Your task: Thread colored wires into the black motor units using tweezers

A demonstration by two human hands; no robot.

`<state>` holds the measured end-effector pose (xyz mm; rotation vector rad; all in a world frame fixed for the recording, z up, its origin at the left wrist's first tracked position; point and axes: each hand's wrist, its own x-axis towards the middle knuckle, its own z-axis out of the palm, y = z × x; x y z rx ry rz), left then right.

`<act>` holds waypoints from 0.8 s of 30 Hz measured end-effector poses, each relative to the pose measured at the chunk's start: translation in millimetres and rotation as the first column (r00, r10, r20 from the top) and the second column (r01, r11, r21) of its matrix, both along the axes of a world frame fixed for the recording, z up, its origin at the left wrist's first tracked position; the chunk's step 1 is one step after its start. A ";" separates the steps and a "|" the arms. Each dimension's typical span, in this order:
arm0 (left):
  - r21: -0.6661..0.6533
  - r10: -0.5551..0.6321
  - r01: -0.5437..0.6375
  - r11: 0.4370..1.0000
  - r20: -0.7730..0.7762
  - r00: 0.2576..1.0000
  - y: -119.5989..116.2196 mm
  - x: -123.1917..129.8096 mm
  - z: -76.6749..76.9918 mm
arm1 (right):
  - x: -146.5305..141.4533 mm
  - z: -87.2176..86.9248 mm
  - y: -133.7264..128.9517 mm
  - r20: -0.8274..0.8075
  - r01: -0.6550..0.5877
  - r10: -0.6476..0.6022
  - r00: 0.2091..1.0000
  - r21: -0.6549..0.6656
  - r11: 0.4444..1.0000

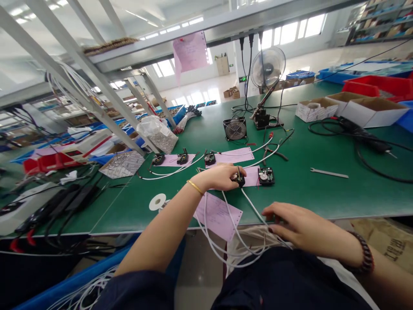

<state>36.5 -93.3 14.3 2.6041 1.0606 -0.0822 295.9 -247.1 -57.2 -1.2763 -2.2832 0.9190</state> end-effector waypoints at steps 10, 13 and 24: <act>0.204 0.097 -0.079 0.976 -0.079 0.992 -10.9 -5.5 -16.2 | -48.4 60.4 151.5 0.254 0.047 -0.077 0.964 0.122 0.991; 0.301 0.174 -0.155 0.941 -0.036 0.984 -37.7 -12.3 -18.2 | -85.4 49.1 199.3 0.328 -0.060 0.034 0.944 0.069 0.996; 0.329 0.202 -0.226 0.917 0.107 0.974 -109.1 -31.3 -27.0 | -128.6 31.1 243.5 0.452 -0.262 0.248 0.857 -0.032 0.965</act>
